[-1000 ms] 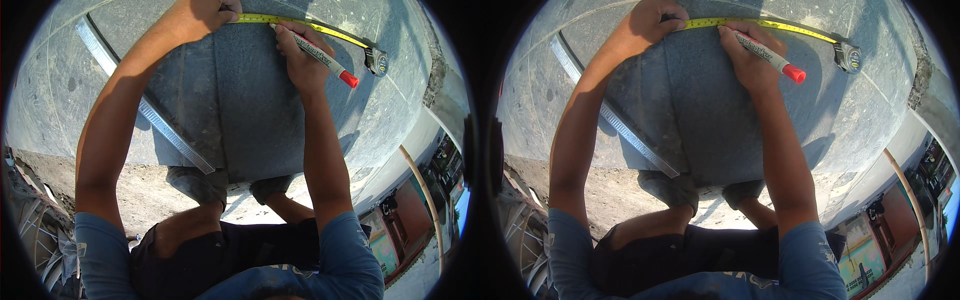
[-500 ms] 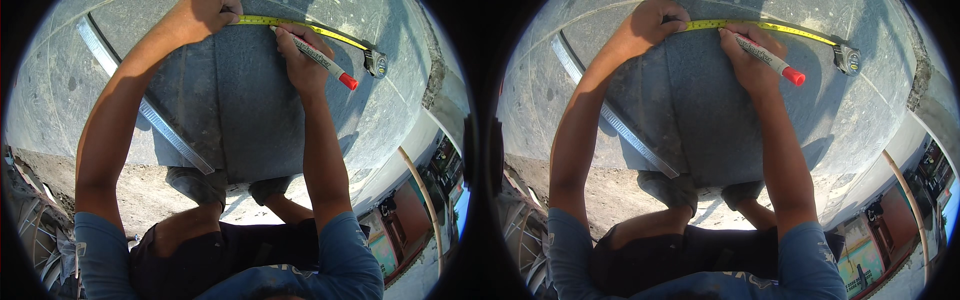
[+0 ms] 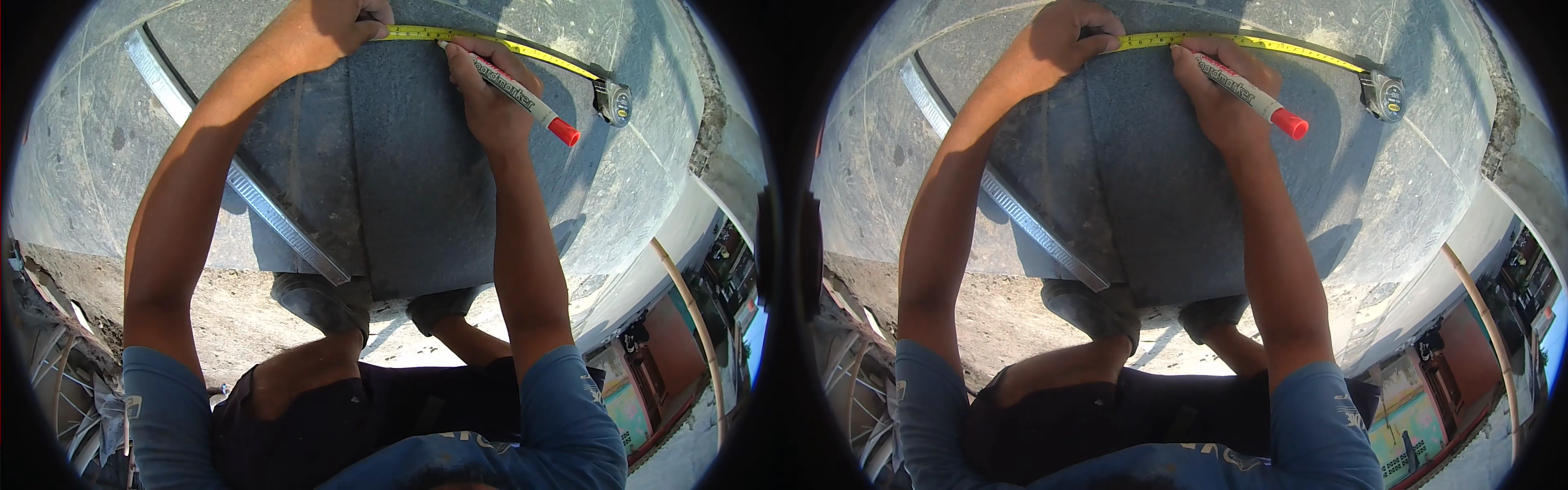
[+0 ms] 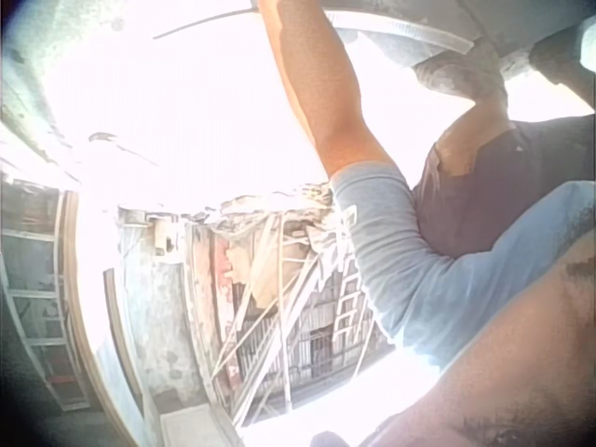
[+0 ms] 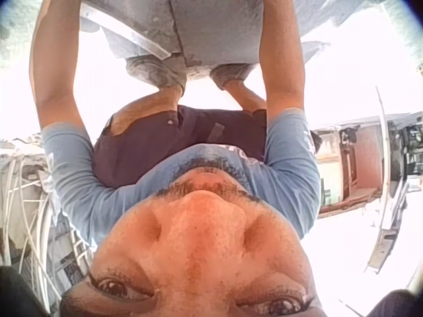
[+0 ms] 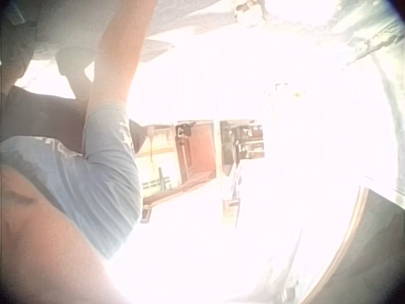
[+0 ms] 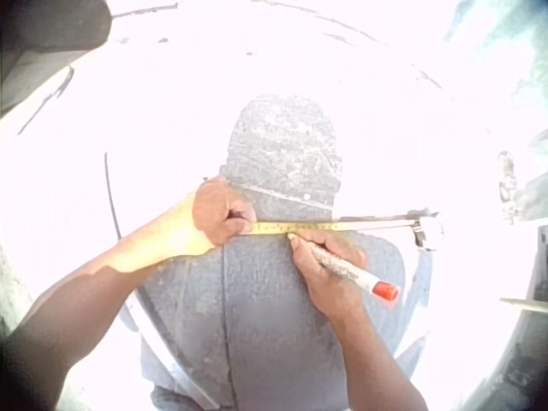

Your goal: The person measures a tile with a measuring tape and marks guide lines on its surface using a metal straight edge and a marker.

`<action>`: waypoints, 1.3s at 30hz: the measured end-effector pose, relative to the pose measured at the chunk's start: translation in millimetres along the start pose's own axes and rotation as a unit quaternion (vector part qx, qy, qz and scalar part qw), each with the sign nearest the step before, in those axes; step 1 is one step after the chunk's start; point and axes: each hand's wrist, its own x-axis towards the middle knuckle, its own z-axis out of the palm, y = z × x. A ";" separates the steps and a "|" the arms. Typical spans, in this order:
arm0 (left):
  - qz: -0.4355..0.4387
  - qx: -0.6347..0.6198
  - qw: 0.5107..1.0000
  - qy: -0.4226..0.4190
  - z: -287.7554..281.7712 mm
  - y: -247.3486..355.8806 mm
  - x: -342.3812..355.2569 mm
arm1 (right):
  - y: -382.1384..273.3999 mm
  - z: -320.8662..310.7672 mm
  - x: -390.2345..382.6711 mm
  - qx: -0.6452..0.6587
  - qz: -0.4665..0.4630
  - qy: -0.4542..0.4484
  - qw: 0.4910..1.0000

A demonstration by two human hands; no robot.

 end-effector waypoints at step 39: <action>-0.162 0.015 0.983 -0.090 64.9 160.5 -221.8 | -1.1 -244.6 -104.7 -0.343 -0.123 -0.284 0.887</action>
